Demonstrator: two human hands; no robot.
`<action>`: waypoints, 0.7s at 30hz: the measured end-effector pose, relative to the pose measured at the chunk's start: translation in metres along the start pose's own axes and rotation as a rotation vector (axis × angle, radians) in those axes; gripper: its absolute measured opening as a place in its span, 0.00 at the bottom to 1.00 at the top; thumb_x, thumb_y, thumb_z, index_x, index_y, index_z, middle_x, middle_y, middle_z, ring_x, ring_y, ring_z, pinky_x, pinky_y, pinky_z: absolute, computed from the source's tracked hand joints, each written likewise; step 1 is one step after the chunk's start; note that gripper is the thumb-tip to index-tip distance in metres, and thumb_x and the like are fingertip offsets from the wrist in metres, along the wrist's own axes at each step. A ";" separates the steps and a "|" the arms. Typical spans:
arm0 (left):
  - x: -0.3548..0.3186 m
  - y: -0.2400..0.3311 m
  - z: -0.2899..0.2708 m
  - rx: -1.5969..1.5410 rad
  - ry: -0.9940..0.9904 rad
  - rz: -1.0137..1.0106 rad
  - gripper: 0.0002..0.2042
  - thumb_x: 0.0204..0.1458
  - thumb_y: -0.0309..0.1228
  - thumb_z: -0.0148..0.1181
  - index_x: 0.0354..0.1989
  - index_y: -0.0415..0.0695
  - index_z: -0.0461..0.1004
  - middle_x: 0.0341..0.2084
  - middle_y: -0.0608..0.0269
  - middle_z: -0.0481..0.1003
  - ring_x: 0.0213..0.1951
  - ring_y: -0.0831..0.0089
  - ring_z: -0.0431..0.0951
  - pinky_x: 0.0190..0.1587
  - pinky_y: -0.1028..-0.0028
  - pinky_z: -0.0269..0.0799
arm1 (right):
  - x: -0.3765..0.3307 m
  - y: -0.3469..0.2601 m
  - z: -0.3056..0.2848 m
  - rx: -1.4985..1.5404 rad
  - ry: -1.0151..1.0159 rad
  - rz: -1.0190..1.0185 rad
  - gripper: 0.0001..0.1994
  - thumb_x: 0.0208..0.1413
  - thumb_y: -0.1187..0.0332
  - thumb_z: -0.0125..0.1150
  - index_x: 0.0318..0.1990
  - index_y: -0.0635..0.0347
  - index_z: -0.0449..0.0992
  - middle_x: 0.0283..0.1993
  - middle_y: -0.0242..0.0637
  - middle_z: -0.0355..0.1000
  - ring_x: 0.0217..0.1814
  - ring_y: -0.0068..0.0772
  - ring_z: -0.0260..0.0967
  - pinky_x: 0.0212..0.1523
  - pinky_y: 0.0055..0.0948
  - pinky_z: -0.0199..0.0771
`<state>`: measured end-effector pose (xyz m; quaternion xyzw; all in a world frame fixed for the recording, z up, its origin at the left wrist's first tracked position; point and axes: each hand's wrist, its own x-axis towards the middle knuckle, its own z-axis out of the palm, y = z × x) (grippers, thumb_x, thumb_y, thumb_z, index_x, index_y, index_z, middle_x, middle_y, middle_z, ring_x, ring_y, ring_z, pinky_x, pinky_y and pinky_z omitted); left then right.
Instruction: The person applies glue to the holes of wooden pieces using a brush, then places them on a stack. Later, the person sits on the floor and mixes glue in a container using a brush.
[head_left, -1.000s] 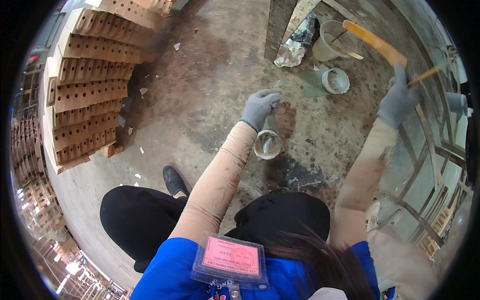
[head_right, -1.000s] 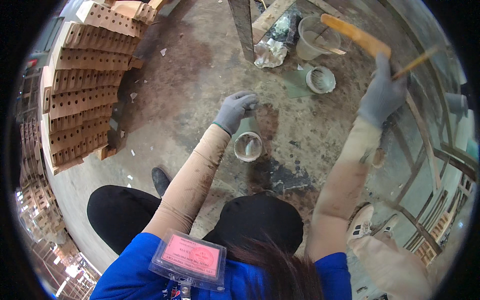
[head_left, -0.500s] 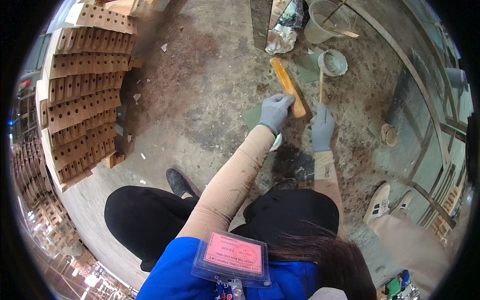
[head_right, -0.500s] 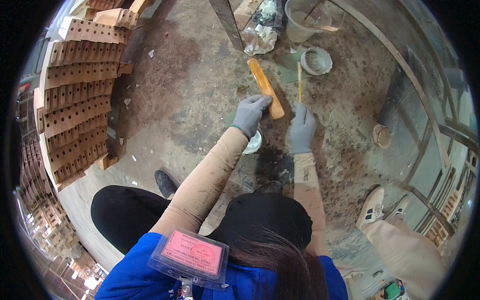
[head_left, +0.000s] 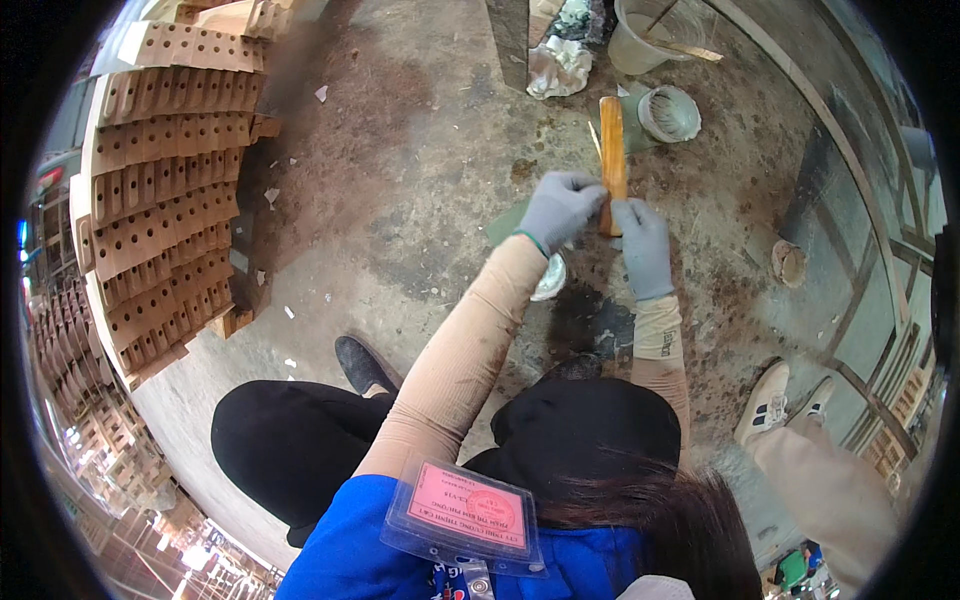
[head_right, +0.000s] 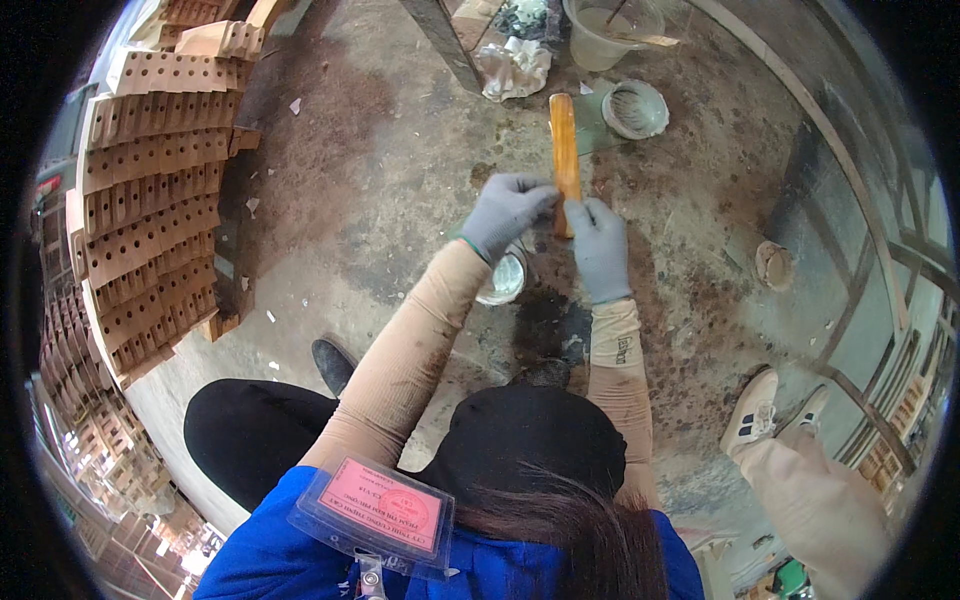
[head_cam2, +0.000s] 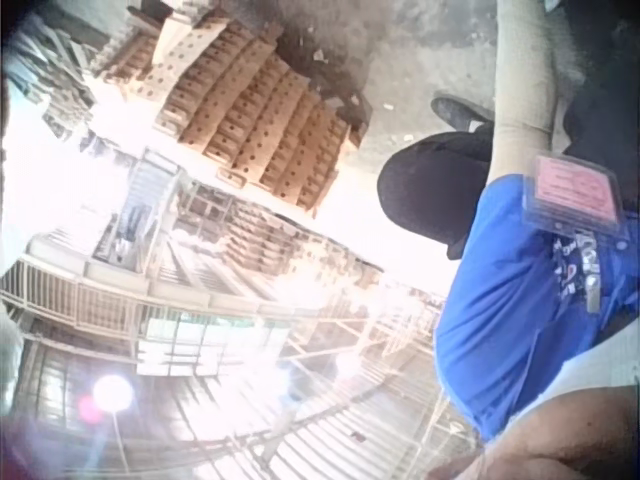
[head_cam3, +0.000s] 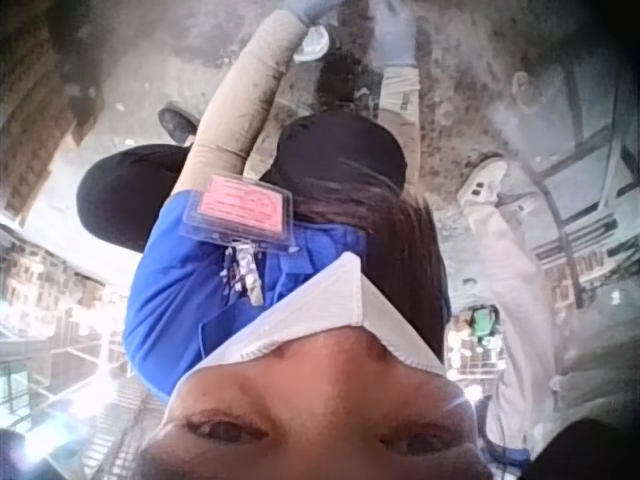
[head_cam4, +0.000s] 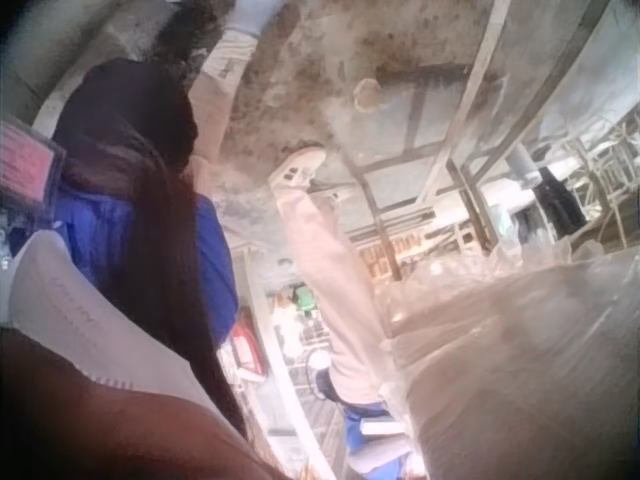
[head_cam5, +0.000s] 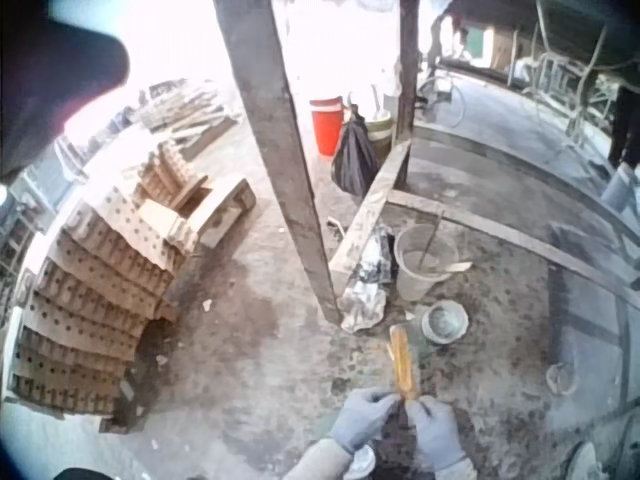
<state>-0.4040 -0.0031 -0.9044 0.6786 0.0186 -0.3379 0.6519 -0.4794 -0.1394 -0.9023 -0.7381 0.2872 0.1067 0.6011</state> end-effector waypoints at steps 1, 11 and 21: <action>0.007 0.017 0.009 -0.148 -0.055 -0.140 0.13 0.48 0.34 0.60 0.35 0.34 0.76 0.22 0.64 0.74 0.23 0.77 0.72 0.28 0.77 0.70 | 0.000 0.003 -0.017 0.122 0.060 0.027 0.13 0.60 0.63 0.50 0.37 0.67 0.70 0.32 0.38 0.72 0.30 0.24 0.70 0.30 0.23 0.70; 0.124 0.024 -0.032 -0.637 0.647 -0.203 0.11 0.48 0.32 0.61 0.35 0.38 0.72 0.26 0.61 0.71 0.28 0.72 0.71 0.27 0.72 0.69 | 0.038 -0.052 0.010 0.132 0.044 -0.125 0.12 0.59 0.65 0.46 0.43 0.66 0.66 0.27 0.41 0.71 0.24 0.26 0.71 0.24 0.25 0.71; 0.085 -0.006 -0.029 -0.619 0.405 -0.076 0.11 0.49 0.31 0.61 0.35 0.37 0.71 0.25 0.59 0.71 0.25 0.72 0.73 0.27 0.72 0.72 | 0.092 -0.027 0.044 -0.208 0.074 -0.354 0.15 0.55 0.67 0.47 0.49 0.61 0.69 0.35 0.54 0.72 0.38 0.56 0.71 0.40 0.42 0.70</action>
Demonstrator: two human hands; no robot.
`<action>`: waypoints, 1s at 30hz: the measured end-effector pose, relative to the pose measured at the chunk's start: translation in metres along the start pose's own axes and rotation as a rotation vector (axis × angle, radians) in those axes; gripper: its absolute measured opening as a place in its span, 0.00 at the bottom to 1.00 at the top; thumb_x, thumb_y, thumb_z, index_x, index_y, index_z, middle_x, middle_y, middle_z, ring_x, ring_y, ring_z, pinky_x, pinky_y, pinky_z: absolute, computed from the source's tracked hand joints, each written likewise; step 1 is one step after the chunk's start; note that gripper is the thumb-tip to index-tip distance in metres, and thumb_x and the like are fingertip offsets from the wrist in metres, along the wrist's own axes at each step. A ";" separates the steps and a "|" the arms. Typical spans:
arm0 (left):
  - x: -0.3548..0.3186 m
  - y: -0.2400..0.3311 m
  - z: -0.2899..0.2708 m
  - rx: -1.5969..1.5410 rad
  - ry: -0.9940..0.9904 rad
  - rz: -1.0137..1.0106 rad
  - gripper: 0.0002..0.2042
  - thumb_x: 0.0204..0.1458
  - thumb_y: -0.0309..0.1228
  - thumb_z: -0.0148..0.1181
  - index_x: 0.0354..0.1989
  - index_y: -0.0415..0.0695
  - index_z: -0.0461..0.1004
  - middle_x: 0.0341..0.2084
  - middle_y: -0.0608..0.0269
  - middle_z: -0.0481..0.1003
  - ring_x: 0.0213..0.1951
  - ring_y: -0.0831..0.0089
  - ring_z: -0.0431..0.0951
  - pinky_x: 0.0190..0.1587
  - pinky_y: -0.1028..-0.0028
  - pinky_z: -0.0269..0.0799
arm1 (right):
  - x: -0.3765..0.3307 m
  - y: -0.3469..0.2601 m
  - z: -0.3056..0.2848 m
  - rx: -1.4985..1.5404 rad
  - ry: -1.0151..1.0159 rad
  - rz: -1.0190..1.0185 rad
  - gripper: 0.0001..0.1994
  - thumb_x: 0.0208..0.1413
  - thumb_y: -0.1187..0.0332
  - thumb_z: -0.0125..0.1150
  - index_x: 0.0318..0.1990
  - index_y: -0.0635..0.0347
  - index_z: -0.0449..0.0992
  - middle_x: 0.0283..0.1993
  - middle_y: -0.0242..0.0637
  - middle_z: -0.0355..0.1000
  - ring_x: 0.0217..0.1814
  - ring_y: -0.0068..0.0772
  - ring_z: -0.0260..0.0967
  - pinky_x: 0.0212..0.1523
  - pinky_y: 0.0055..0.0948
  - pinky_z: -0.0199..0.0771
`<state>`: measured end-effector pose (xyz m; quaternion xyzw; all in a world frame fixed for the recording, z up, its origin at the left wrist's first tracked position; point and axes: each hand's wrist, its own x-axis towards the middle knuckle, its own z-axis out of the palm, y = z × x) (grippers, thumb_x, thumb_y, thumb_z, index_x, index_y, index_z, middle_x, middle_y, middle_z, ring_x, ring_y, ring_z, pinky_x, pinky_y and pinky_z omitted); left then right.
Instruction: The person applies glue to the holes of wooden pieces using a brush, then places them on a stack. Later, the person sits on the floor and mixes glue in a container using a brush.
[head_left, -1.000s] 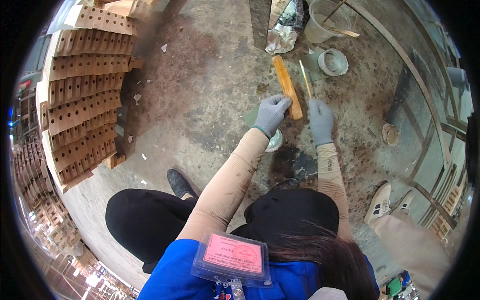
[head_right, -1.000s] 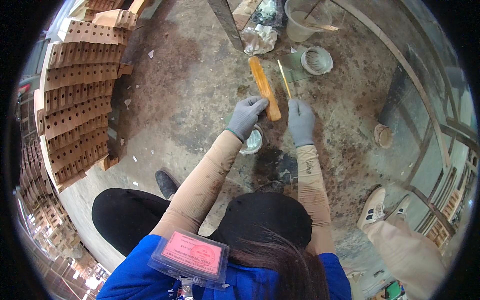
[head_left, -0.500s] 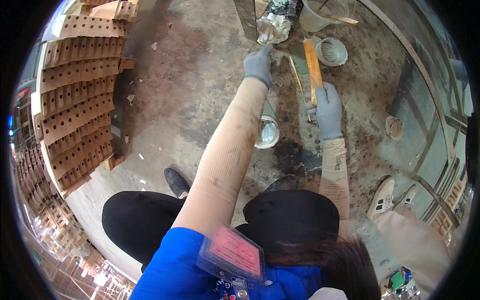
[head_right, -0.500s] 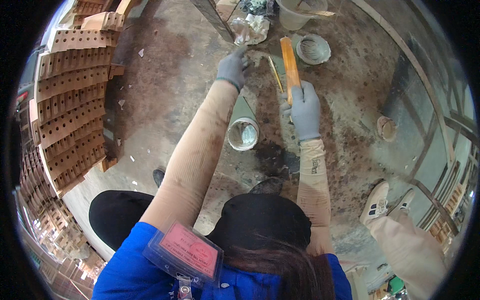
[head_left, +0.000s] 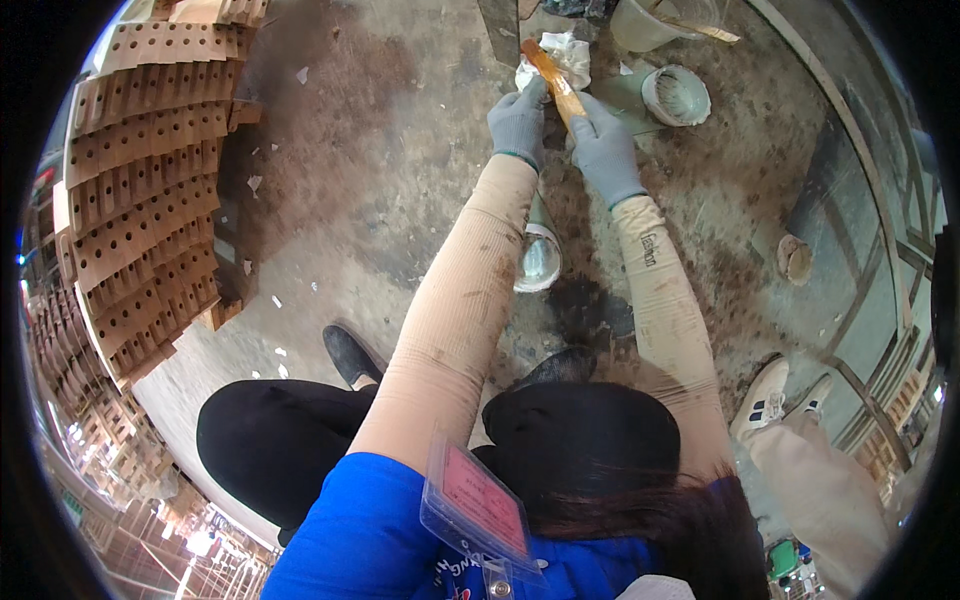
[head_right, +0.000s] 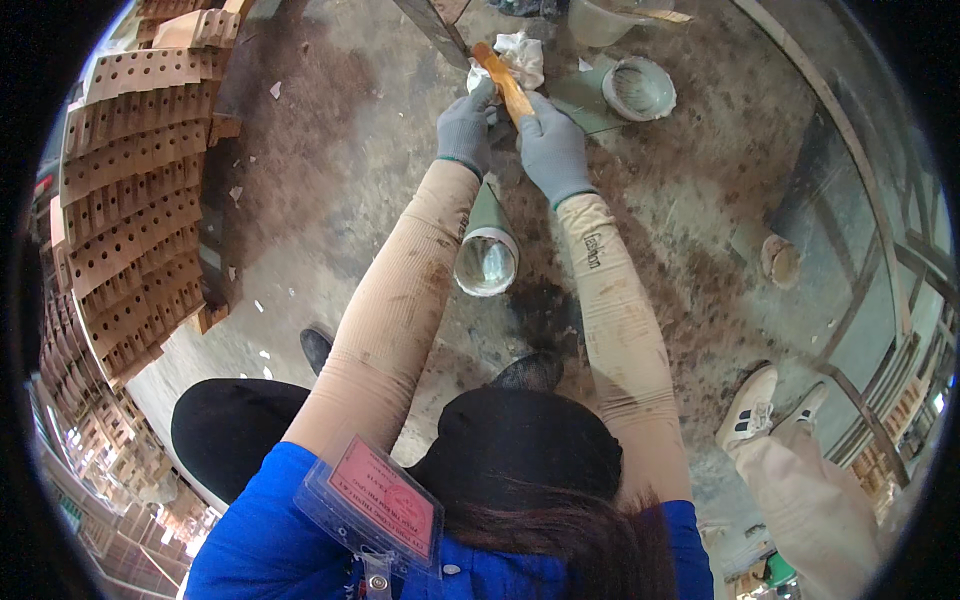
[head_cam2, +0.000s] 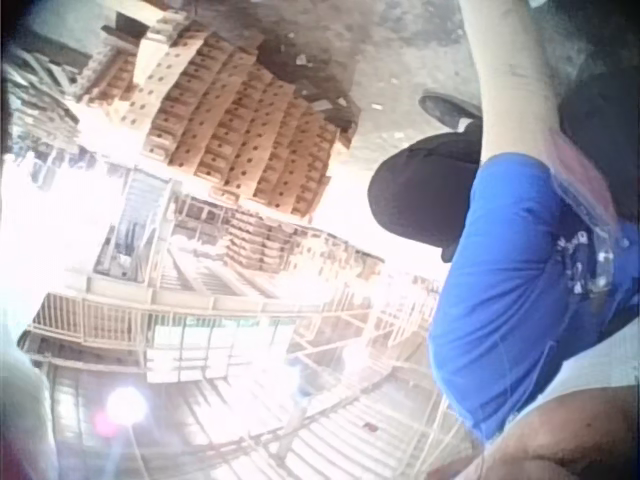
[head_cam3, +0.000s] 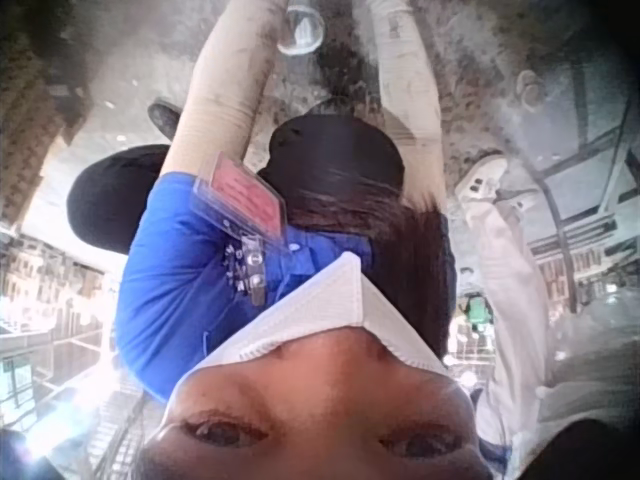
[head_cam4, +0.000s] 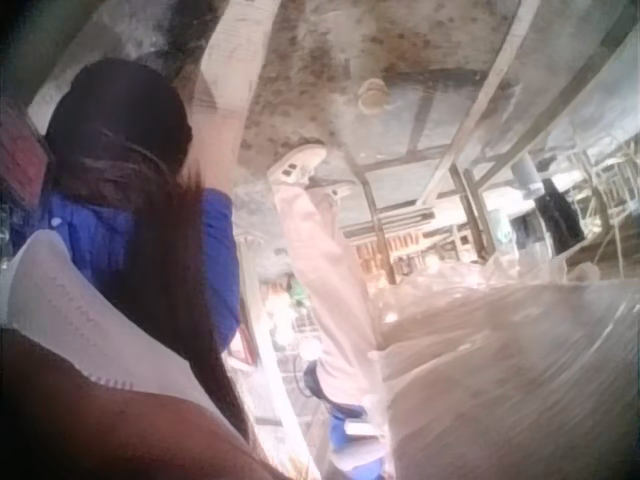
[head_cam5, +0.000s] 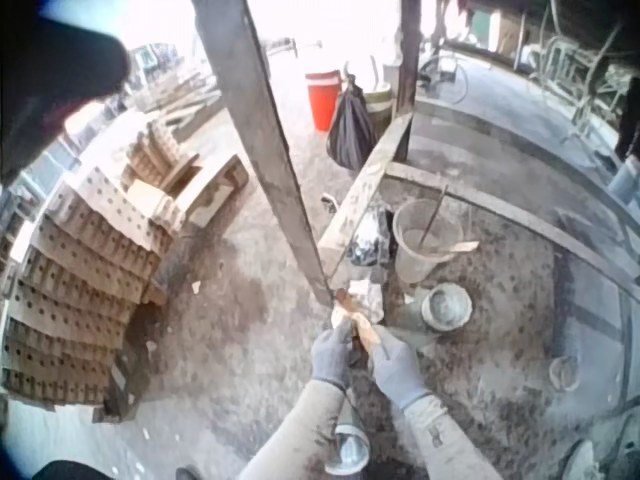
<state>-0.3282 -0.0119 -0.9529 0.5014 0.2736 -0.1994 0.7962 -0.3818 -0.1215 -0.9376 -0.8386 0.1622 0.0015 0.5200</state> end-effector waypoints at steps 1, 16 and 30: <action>-0.003 -0.001 -0.001 0.054 -0.011 0.071 0.12 0.48 0.32 0.62 0.36 0.37 0.71 0.26 0.58 0.72 0.25 0.71 0.74 0.27 0.71 0.73 | -0.001 0.002 0.007 0.010 0.010 -0.010 0.15 0.55 0.67 0.47 0.48 0.60 0.70 0.35 0.54 0.72 0.38 0.56 0.71 0.41 0.41 0.70; 0.006 0.012 0.013 0.099 0.069 -0.171 0.17 0.46 0.34 0.60 0.43 0.38 0.71 0.33 0.53 0.73 0.27 0.63 0.74 0.34 0.64 0.71 | -0.038 -0.013 -0.041 -0.597 0.176 -0.232 0.20 0.51 0.74 0.49 0.54 0.48 0.68 0.32 0.42 0.66 0.32 0.38 0.70 0.25 0.33 0.72; 0.037 0.001 -0.007 0.068 0.272 -0.007 0.13 0.41 0.31 0.63 0.25 0.30 0.73 0.23 0.54 0.74 0.25 0.69 0.72 0.30 0.69 0.67 | -0.131 -0.006 -0.067 -0.693 0.036 -0.207 0.21 0.51 0.71 0.53 0.56 0.47 0.68 0.39 0.39 0.61 0.35 0.40 0.64 0.35 0.36 0.68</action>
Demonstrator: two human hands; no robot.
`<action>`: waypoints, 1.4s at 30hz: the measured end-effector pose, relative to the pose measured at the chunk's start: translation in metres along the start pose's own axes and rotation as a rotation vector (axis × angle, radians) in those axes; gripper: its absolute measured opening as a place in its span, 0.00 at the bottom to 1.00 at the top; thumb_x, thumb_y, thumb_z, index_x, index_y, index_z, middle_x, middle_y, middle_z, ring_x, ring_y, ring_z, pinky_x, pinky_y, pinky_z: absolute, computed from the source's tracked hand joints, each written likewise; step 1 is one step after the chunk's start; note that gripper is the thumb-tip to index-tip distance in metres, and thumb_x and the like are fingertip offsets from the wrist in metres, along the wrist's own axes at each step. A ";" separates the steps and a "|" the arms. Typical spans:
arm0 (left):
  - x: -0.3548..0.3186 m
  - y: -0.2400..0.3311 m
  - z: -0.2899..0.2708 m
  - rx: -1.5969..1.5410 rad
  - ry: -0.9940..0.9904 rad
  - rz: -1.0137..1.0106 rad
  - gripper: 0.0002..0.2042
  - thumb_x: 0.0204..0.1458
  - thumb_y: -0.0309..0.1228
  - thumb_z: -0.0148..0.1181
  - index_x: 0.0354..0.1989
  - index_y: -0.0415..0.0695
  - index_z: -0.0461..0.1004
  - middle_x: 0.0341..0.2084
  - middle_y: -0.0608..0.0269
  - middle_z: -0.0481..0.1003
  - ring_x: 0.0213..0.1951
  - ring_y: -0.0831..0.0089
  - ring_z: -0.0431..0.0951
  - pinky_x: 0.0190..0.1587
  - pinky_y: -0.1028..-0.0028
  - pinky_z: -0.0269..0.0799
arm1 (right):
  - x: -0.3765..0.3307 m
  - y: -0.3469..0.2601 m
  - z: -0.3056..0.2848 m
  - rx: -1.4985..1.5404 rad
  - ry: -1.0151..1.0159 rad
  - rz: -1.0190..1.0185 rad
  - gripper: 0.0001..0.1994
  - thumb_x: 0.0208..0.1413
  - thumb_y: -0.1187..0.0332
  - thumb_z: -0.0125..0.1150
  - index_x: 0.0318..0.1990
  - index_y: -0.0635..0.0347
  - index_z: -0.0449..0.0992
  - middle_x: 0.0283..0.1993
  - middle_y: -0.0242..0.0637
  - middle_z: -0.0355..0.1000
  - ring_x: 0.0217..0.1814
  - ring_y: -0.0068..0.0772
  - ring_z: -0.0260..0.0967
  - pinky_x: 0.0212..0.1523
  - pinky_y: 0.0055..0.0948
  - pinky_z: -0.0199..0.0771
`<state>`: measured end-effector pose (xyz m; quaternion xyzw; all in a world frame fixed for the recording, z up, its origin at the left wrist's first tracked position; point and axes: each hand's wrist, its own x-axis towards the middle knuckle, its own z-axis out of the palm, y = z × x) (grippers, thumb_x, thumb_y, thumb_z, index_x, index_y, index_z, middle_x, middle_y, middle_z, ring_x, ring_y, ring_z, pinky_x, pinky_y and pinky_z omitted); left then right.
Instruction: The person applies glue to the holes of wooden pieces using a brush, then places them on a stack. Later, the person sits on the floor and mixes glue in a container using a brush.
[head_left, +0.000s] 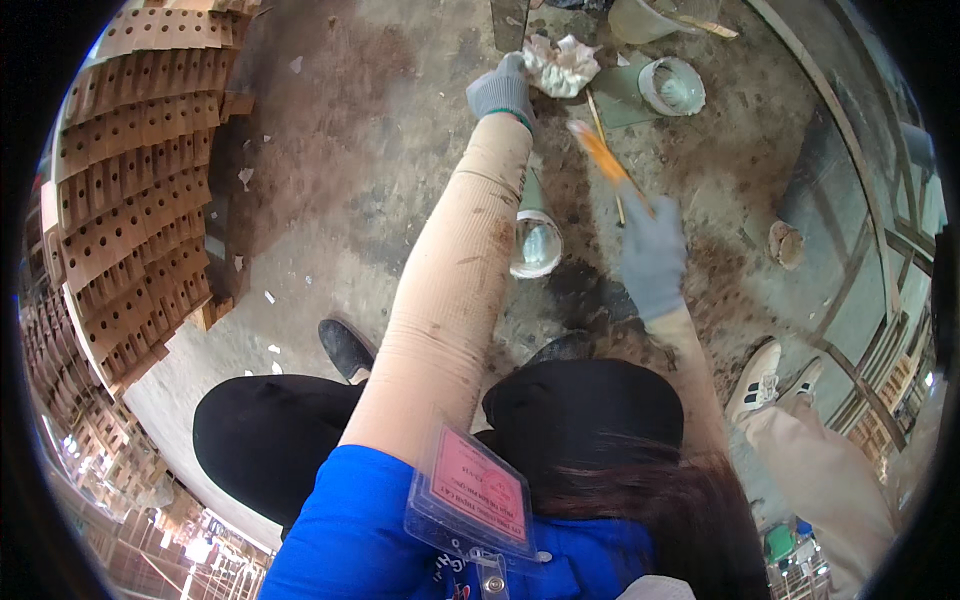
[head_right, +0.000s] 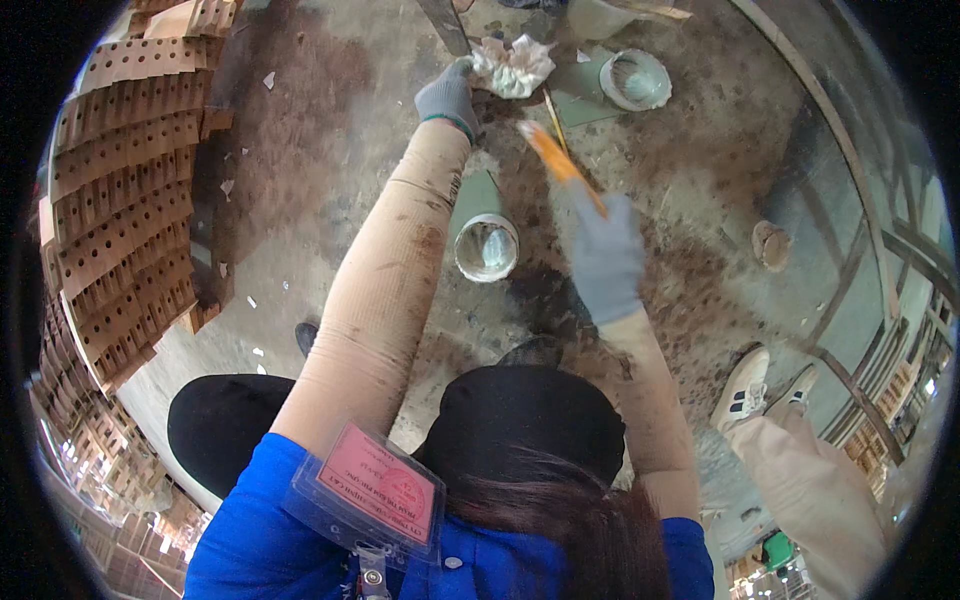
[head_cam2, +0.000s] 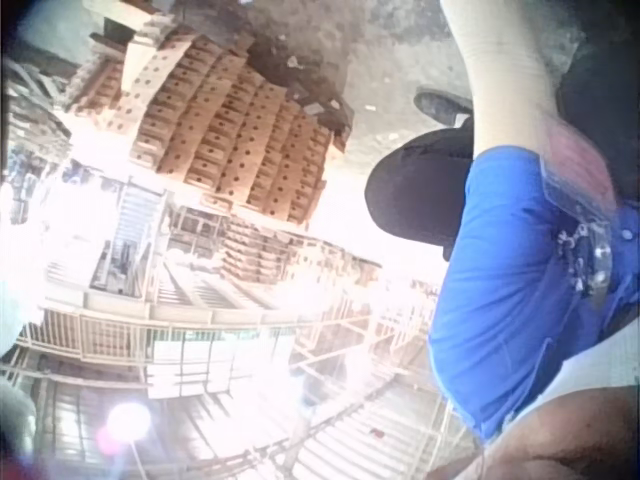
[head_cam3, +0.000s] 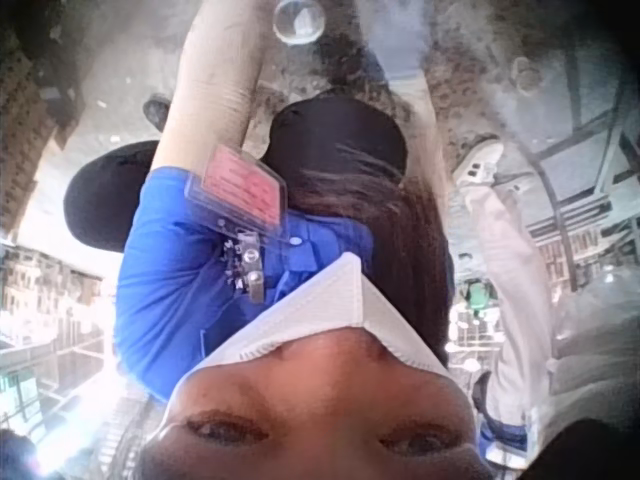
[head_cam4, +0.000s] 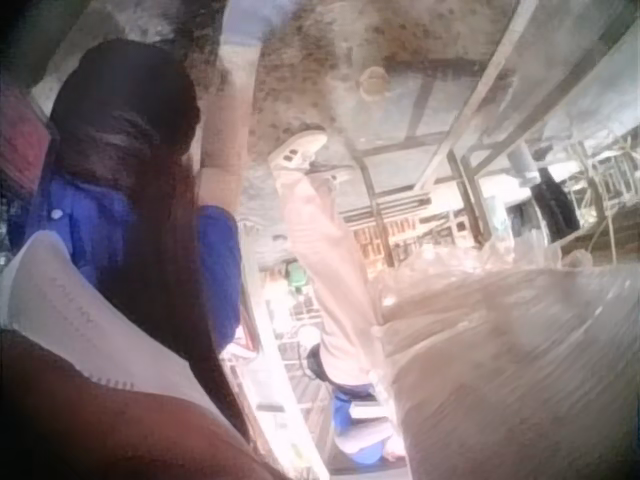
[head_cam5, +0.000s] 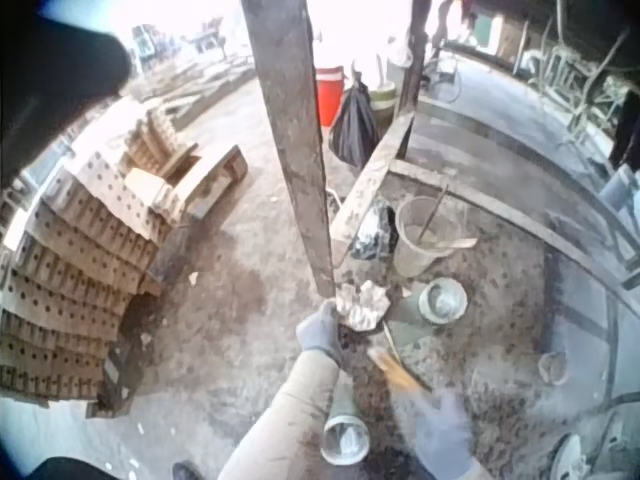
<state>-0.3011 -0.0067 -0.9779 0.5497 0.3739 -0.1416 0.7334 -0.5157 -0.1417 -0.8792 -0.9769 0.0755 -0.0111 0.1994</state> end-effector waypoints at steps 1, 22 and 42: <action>0.003 0.004 -0.013 0.124 -0.056 0.157 0.13 0.41 0.31 0.63 0.23 0.31 0.73 0.22 0.55 0.74 0.24 0.70 0.71 0.30 0.69 0.67 | -0.016 0.002 -0.004 0.077 -0.008 0.100 0.21 0.52 0.70 0.54 0.55 0.49 0.69 0.40 0.39 0.62 0.38 0.42 0.64 0.39 0.37 0.67; -0.051 0.013 -0.082 -0.033 -0.445 -0.218 0.13 0.55 0.27 0.50 0.47 0.36 0.68 0.36 0.50 0.72 0.38 0.61 0.73 0.35 0.67 0.72 | 0.009 -0.007 0.037 0.537 0.122 0.202 0.12 0.57 0.66 0.48 0.44 0.61 0.70 0.37 0.50 0.70 0.39 0.47 0.69 0.39 0.41 0.69; -0.003 -0.016 -0.037 0.751 -0.243 0.512 0.10 0.40 0.30 0.63 0.31 0.38 0.77 0.24 0.59 0.75 0.27 0.73 0.73 0.33 0.73 0.69 | 0.057 -0.058 0.042 0.093 -0.172 -0.069 0.06 0.51 0.71 0.50 0.35 0.61 0.66 0.24 0.50 0.70 0.28 0.55 0.70 0.27 0.48 0.68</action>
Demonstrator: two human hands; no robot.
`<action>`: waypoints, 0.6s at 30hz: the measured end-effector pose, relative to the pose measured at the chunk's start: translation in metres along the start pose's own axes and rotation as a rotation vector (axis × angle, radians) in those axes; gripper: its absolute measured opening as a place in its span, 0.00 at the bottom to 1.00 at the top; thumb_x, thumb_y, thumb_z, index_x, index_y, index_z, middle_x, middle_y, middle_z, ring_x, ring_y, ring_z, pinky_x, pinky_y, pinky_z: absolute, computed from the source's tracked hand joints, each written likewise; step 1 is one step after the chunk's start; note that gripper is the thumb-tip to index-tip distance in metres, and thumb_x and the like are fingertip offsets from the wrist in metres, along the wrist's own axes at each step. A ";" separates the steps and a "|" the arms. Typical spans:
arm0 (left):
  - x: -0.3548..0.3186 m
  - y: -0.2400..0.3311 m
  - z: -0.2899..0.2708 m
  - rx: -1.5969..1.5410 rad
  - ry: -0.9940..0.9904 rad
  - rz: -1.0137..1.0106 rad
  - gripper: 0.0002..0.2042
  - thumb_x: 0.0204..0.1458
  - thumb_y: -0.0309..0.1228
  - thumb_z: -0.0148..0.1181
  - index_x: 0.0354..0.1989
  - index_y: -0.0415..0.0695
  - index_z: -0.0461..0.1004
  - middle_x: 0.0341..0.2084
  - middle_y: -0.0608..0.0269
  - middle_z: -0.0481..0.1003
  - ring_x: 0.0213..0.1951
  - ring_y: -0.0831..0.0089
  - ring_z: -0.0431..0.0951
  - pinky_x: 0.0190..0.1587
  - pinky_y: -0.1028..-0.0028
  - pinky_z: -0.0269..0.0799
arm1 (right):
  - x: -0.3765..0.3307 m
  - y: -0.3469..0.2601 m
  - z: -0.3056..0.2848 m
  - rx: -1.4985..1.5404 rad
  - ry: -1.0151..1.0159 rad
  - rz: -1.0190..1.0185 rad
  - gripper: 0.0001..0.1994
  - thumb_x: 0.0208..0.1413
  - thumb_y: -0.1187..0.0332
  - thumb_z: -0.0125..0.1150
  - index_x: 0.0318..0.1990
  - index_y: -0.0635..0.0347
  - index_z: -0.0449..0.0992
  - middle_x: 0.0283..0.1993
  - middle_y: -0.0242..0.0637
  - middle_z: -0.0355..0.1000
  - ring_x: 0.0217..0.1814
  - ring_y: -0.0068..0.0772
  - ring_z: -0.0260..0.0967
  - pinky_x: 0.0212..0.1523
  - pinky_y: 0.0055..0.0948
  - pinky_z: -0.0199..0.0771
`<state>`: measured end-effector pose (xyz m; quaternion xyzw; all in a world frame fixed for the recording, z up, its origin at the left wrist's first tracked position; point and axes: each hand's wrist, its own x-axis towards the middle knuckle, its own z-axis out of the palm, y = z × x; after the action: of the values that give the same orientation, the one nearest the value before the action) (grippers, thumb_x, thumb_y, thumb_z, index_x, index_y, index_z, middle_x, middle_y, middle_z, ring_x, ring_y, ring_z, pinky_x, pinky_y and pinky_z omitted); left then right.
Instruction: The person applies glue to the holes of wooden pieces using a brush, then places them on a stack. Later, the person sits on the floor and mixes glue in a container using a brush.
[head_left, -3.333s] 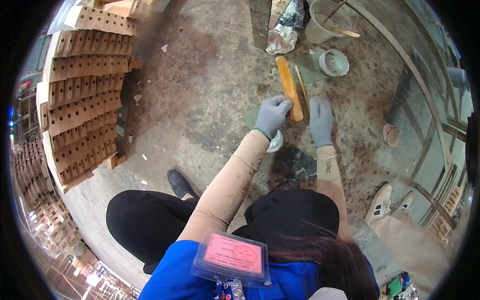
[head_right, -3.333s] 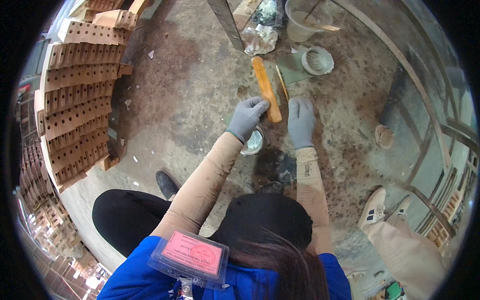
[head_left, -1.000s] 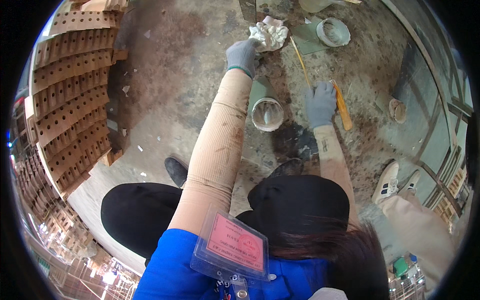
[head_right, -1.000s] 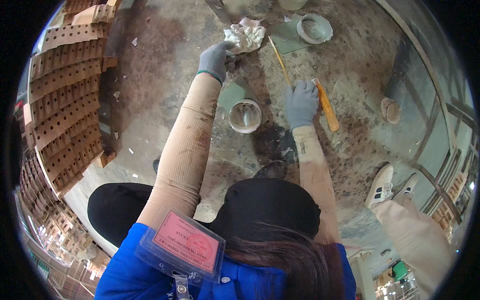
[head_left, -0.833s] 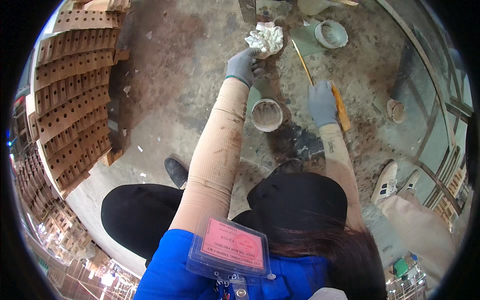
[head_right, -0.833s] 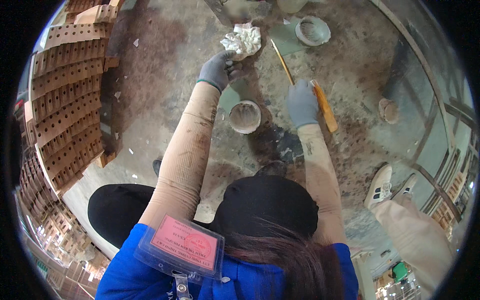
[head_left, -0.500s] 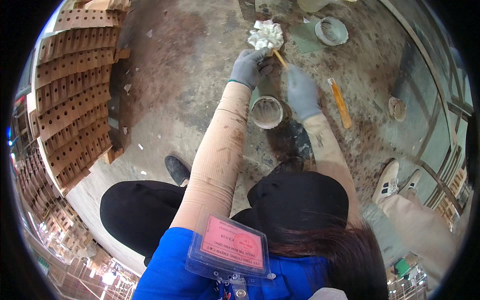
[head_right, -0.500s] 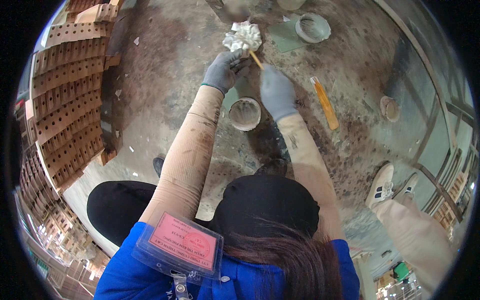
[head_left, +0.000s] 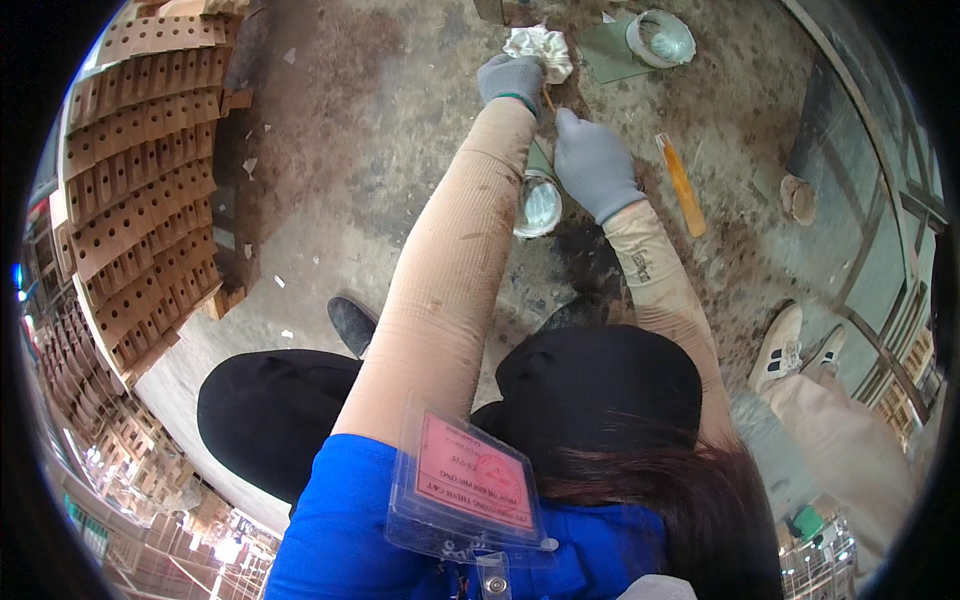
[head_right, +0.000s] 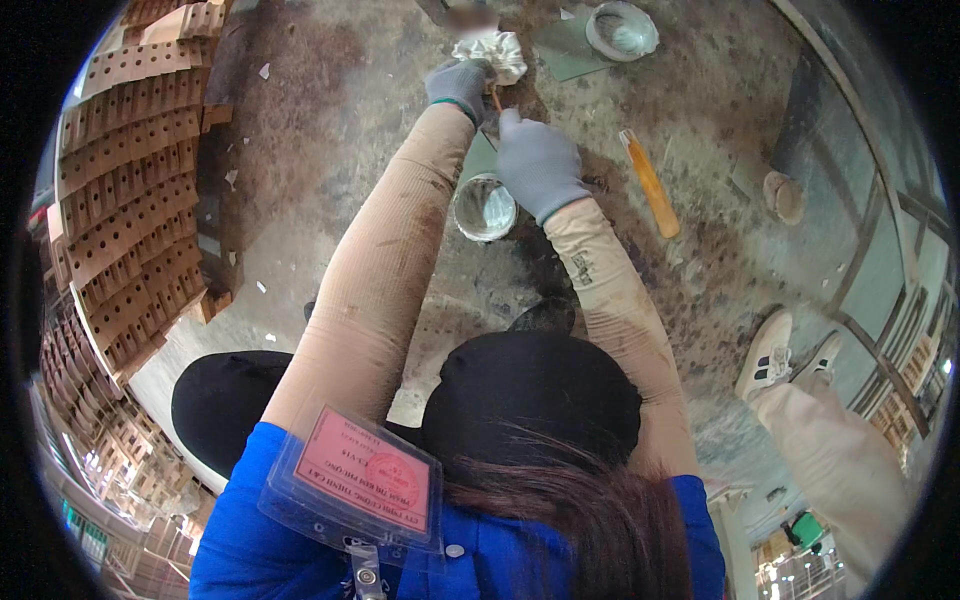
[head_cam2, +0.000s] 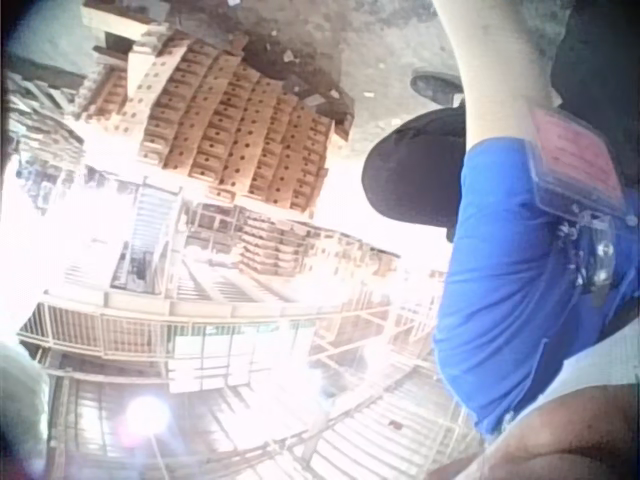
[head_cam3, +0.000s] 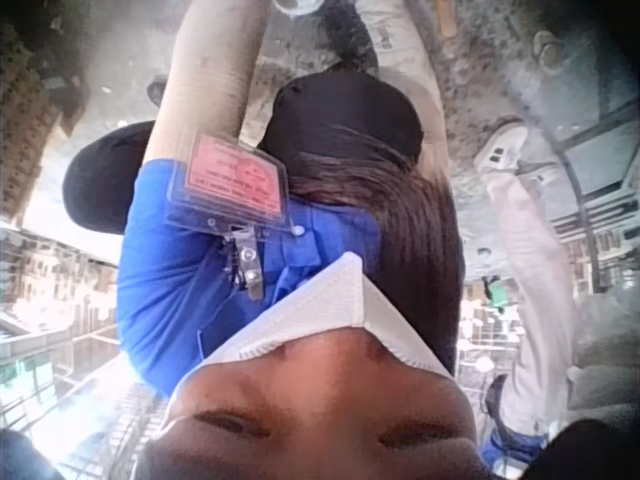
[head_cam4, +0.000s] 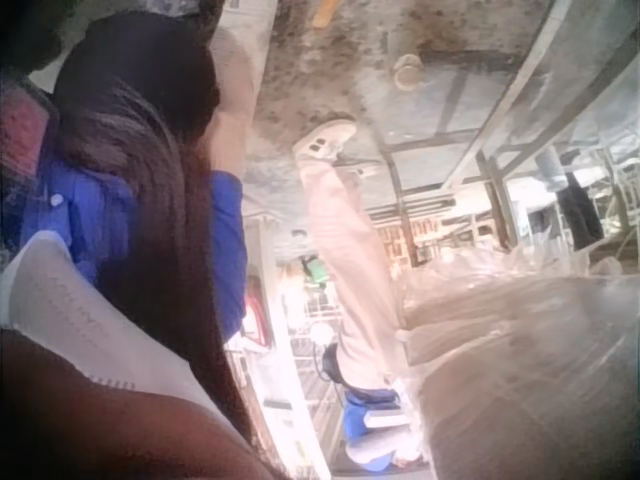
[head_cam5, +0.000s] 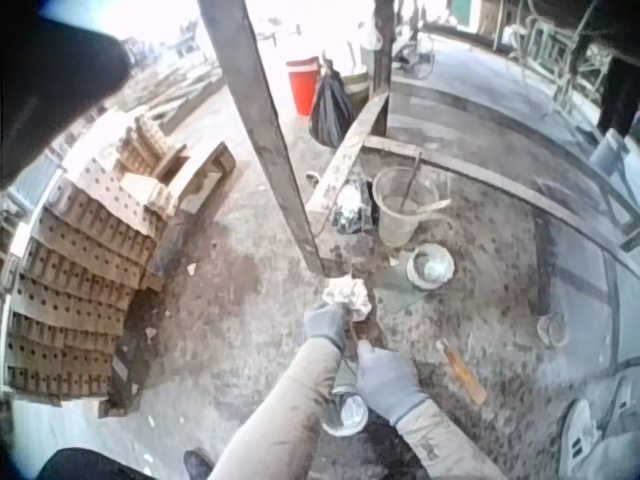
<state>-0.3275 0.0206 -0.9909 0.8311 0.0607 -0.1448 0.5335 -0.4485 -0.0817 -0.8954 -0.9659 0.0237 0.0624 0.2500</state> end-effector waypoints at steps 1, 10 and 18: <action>0.000 -0.002 -0.002 0.012 -0.002 -0.009 0.10 0.40 0.30 0.63 0.30 0.38 0.76 0.24 0.58 0.75 0.27 0.71 0.73 0.33 0.72 0.69 | -0.004 -0.003 -0.005 0.014 0.003 0.006 0.06 0.51 0.71 0.50 0.36 0.61 0.67 0.24 0.50 0.70 0.28 0.55 0.70 0.27 0.48 0.68; 0.039 0.061 -0.022 0.915 -0.080 0.603 0.10 0.48 0.23 0.58 0.39 0.44 0.77 0.35 0.55 0.75 0.37 0.66 0.78 0.40 0.70 0.77 | -0.126 0.027 -0.024 0.428 0.460 0.159 0.10 0.58 0.67 0.48 0.40 0.60 0.75 0.29 0.45 0.74 0.28 0.41 0.73 0.29 0.36 0.69; -0.038 0.067 0.038 0.422 -0.220 0.347 0.14 0.42 0.19 0.60 0.38 0.47 0.76 0.34 0.58 0.77 0.38 0.63 0.78 0.41 0.70 0.75 | -0.024 0.042 -0.011 0.703 -0.025 0.375 0.22 0.63 0.57 0.40 0.38 0.70 0.72 0.24 0.37 0.68 0.25 0.30 0.62 0.29 0.30 0.63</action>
<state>-0.3536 -0.0406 -0.9355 0.9010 -0.1718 -0.1502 0.3691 -0.4739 -0.1233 -0.9023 -0.7997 0.2164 0.1066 0.5498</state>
